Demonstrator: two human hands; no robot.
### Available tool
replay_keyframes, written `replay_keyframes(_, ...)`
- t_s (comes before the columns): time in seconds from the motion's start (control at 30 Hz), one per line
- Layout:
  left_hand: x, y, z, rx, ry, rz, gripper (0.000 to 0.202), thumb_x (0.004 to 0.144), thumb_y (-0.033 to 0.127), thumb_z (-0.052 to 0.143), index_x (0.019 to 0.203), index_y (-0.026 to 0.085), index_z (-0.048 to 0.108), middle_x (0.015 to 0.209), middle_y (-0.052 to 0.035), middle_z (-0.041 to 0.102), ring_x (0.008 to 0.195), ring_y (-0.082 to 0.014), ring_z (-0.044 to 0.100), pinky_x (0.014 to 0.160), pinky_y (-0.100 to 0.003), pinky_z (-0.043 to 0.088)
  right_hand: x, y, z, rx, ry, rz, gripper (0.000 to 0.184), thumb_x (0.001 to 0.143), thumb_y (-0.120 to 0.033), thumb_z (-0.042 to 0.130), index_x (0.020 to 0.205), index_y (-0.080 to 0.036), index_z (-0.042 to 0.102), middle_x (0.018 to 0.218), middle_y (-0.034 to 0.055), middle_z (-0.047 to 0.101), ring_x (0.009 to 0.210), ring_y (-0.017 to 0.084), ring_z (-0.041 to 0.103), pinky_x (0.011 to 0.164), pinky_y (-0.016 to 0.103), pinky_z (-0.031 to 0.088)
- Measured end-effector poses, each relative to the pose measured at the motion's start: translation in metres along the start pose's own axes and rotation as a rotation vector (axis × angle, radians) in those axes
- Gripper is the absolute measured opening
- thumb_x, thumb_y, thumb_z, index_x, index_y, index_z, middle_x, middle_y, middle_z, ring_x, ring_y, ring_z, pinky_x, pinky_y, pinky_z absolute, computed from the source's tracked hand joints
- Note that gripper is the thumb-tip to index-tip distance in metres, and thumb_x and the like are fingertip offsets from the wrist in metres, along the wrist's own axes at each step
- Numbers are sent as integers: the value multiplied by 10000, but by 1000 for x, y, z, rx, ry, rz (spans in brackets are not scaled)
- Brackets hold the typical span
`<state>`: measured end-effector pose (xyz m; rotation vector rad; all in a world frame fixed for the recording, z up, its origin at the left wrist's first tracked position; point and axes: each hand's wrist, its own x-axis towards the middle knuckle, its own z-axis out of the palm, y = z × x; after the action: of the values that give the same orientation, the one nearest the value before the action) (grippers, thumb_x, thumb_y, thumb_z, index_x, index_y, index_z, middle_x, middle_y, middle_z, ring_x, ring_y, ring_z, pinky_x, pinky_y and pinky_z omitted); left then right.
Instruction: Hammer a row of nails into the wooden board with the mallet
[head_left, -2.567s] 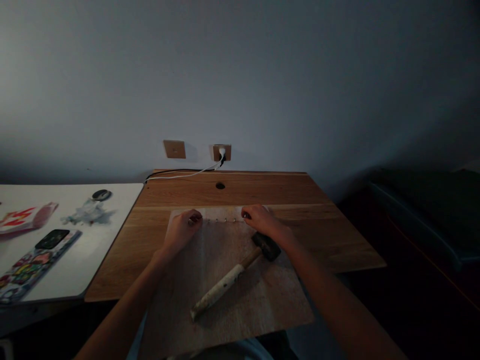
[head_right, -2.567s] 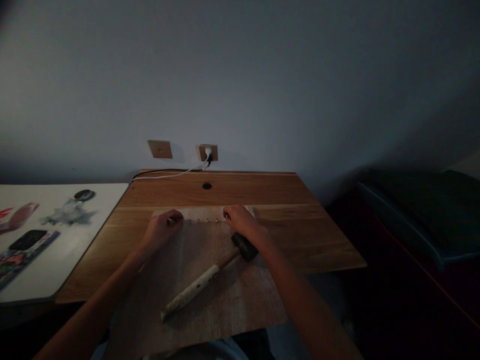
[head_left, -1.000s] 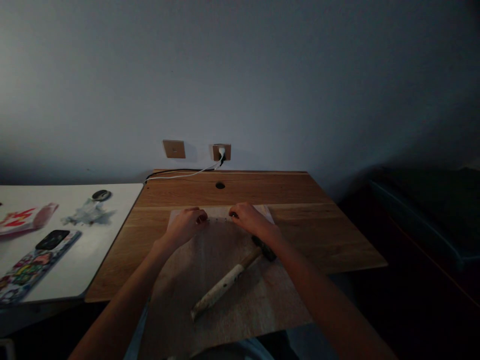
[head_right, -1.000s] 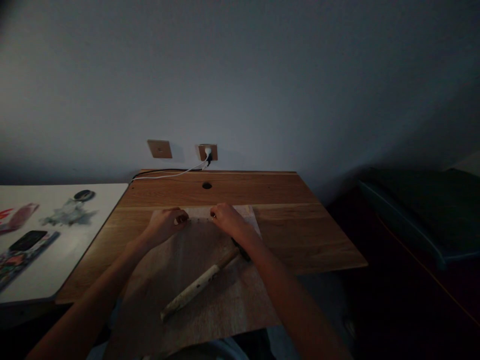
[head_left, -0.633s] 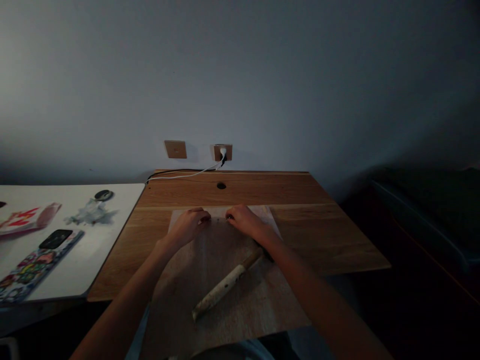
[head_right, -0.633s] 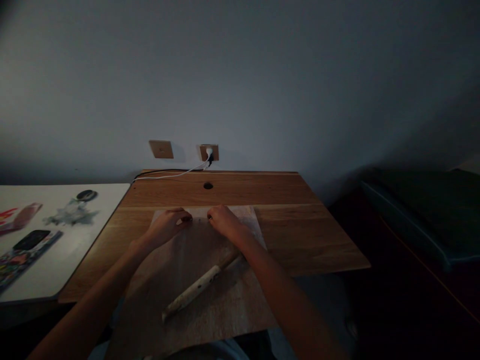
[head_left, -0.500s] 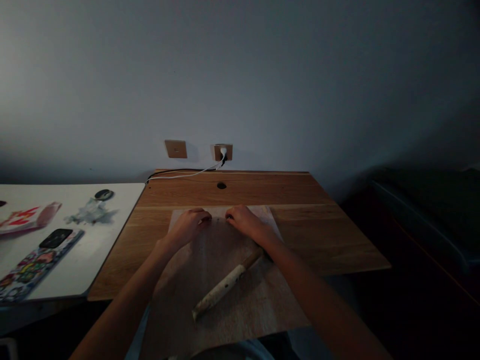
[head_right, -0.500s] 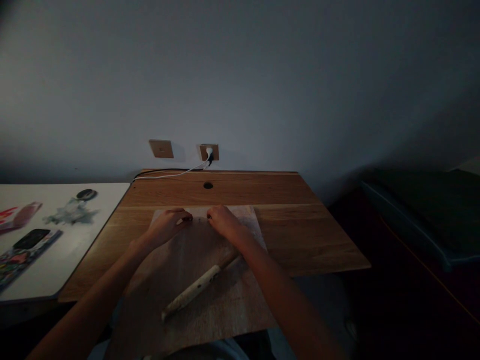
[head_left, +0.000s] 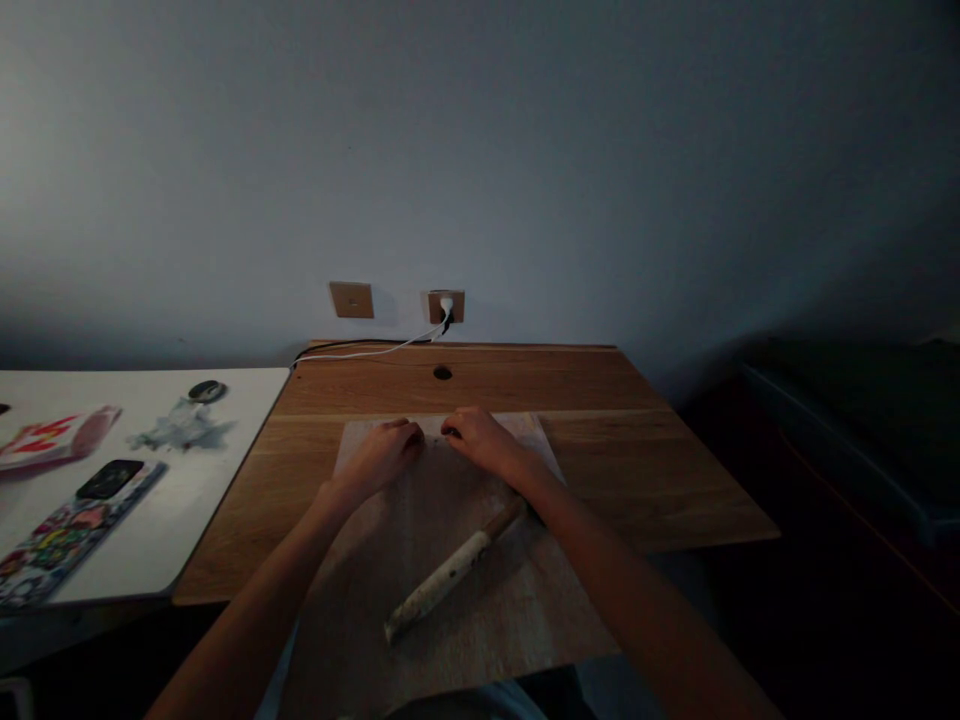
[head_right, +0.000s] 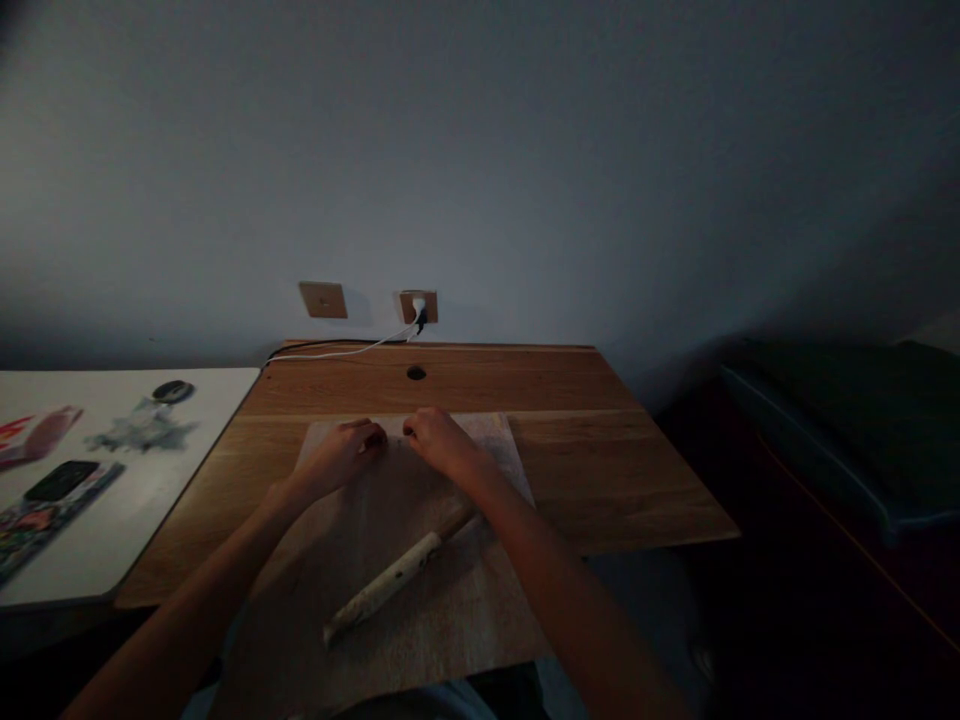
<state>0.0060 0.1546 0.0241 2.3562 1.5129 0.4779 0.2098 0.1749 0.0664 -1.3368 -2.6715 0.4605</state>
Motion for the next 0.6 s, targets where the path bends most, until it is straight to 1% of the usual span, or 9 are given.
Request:
replay_keyframes(0.1,0,2,-2,3,-7,-16,204,877,101,534,931,142,726,898,-82,712,788,-190,675,748,-268,490,5,-4,3,6,-24,-9,251,905,-79,602,1068,-118,790,1065,130,789,1019,199,708,892,239,464)
replay_keyframes(0.23,-1,-3,-7,-24,-60,65,243,860,76,536,969,154,738,949,-84,726,864,-204,695,799,-281,500,11,-7,11,2,-41,7,268,904,-63,575,1020,-140,804,1023,126,802,971,200,727,845,242,469)
replay_keyframes(0.33,0,-8,-8,-28,-78,124,266,859,68,546,1011,165,742,988,-82,732,912,-208,701,829,-282,504,13,-8,15,-10,-34,30,251,923,-92,568,995,-137,805,996,135,803,947,209,734,817,248,468)
replay_keyframes(0.4,-1,-9,-8,-5,-72,145,251,868,81,555,1003,174,745,981,-77,728,904,-205,700,817,-279,503,14,-10,17,-19,-29,46,237,938,-123,571,999,-129,800,987,144,802,944,218,735,803,253,467)
replay_keyframes(0.5,-1,-6,-8,32,-60,138,209,871,102,573,957,181,747,943,-69,720,866,-203,697,785,-277,498,14,-11,20,-30,-29,59,234,952,-150,566,1008,-122,792,984,154,799,942,225,732,790,256,466)
replay_keyframes(0.6,-2,-2,-9,68,-51,107,185,872,104,565,912,160,736,905,-73,708,837,-207,688,766,-284,489,14,-10,22,-39,-30,43,238,946,-127,554,1007,-127,783,996,149,794,952,219,721,796,252,461)
